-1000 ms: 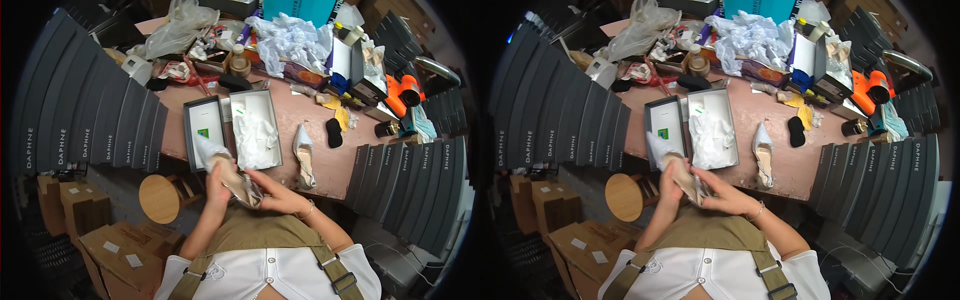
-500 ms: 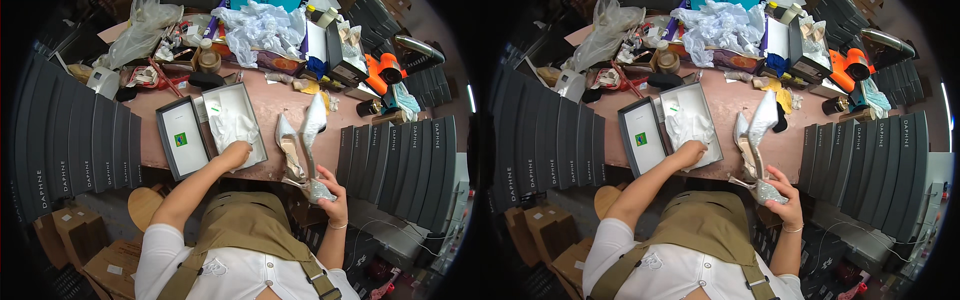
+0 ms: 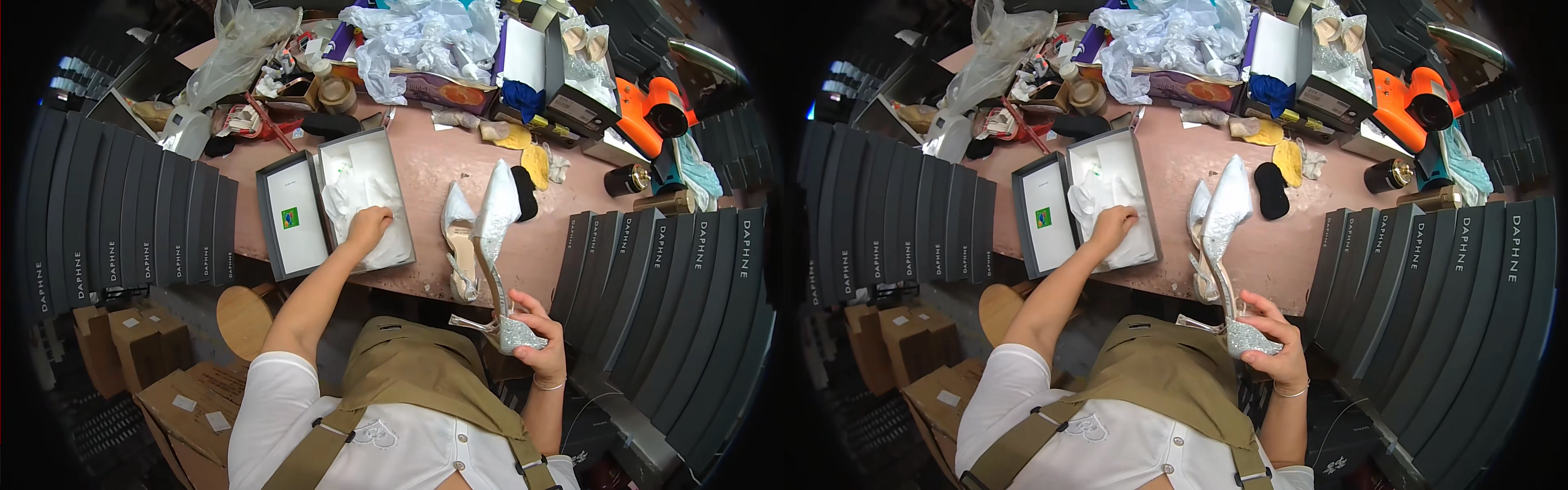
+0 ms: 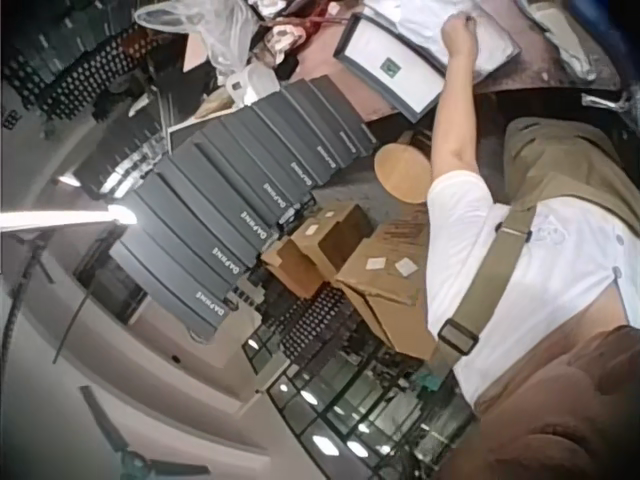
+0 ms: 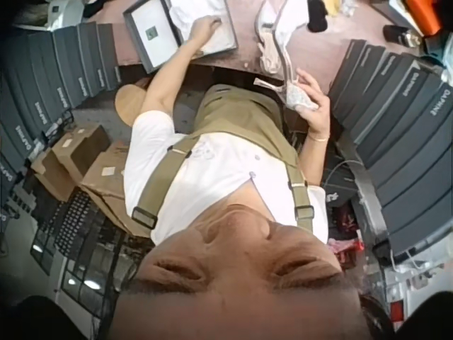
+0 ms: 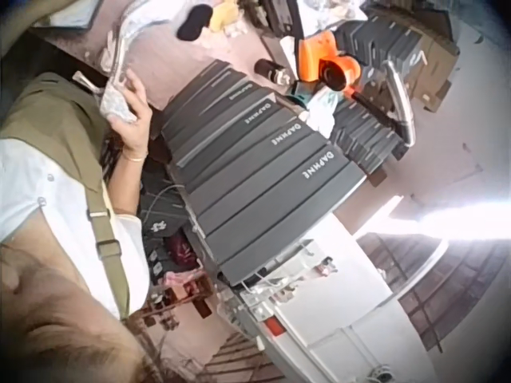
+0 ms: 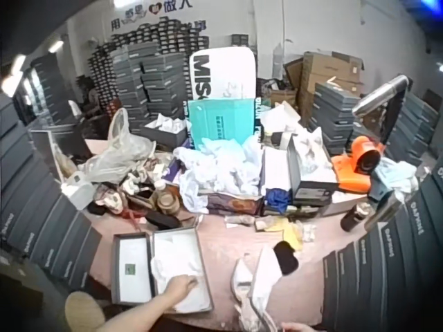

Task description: Packing pairs of high-heeled shoes into boxes, including wrapping them in protective paper and adding foam supports.

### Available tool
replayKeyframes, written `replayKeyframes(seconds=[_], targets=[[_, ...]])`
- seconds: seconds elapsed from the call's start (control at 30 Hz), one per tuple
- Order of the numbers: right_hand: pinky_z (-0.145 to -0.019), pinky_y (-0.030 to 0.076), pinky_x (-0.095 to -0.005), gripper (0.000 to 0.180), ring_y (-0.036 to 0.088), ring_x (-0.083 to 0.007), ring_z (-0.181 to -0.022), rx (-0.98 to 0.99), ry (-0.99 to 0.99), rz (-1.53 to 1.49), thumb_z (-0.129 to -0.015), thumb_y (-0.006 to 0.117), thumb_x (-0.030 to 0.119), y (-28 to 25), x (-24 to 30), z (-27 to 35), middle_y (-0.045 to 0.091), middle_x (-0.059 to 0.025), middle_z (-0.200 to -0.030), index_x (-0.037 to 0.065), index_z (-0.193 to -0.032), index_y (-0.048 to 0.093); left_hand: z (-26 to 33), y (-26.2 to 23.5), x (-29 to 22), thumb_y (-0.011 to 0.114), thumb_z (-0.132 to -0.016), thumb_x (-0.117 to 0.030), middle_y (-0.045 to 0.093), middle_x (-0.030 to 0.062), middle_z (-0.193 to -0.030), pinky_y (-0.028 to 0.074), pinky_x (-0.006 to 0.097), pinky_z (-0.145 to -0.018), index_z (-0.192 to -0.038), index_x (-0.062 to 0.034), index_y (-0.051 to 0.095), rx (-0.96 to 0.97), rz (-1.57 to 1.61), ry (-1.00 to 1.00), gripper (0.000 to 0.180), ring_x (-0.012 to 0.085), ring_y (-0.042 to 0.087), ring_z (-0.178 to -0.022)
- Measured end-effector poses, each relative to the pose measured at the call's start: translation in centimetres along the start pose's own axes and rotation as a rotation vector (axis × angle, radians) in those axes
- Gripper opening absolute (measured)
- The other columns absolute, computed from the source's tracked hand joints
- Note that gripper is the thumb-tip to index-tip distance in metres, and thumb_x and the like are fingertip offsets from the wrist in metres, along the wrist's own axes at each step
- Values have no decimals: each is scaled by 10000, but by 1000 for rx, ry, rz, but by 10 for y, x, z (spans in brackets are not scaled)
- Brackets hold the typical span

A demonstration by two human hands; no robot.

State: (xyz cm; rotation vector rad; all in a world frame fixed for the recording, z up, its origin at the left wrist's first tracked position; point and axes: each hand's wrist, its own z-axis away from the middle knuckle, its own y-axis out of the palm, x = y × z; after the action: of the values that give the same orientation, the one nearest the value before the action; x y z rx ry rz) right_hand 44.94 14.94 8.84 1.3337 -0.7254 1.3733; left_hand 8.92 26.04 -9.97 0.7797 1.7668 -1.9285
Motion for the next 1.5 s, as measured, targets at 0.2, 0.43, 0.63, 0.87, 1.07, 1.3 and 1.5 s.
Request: replayKeyframes(seconds=[0.2,0.43,0.63,0.87,1.07,1.3,1.5], targets=[[-940,430,-461,494,570,-381,-1071,-46,-139,-173,-626,805,211,-15,15,11,454,-243,-1315,-30,-1030,657,48,-43,-128,651,-837,-182,645,96,-791,492,290,-641,-847,-20,654,140,522,28,162,174,619,-708],[-817,521,-539,532,593,-455,-982,-19,-323,-285,-645,831,270,-5,36,28,454,-245,-1283,-13,-1042,619,90,6,-195,676,-804,-246,605,117,-787,463,392,-746,-807,-51,621,152,381,622,203,297,584,-809],[-859,510,-499,575,623,-394,-953,-146,-172,-323,-653,813,353,40,16,26,460,-212,-1277,-36,-1032,624,-9,-119,-42,753,-690,-230,593,148,-1023,388,468,-918,-1028,-32,593,-523,-531,151,423,337,537,-988],[-752,562,-467,651,608,-411,-983,8,-178,-577,-716,760,342,85,10,18,478,-234,-1267,-32,-1195,526,-36,-220,-10,563,-777,-33,608,140,-876,462,394,-774,-854,-8,624,-644,-181,339,101,281,587,-847],[-787,561,-389,699,531,-382,-1121,126,-198,-1212,-841,587,479,121,-29,22,503,-207,-1258,18,-1334,406,0,-221,-35,549,-897,-90,572,55,-771,443,272,-685,-911,-3,576,-437,293,301,92,170,555,-732],[-819,548,-401,625,528,-388,-1140,106,-169,-1282,-869,567,451,128,-48,57,561,-195,-1209,31,-1314,442,33,-172,-49,689,-819,-110,538,-24,-739,387,219,-581,-913,-22,594,-377,545,249,160,62,453,-652],[-759,564,-390,837,607,-356,-982,241,-106,-720,-708,693,513,108,-48,131,582,-238,-1096,-99,-1236,472,89,-129,-78,651,-796,-28,639,47,-837,455,241,-671,-950,-2,660,-496,421,172,157,106,568,-735]])
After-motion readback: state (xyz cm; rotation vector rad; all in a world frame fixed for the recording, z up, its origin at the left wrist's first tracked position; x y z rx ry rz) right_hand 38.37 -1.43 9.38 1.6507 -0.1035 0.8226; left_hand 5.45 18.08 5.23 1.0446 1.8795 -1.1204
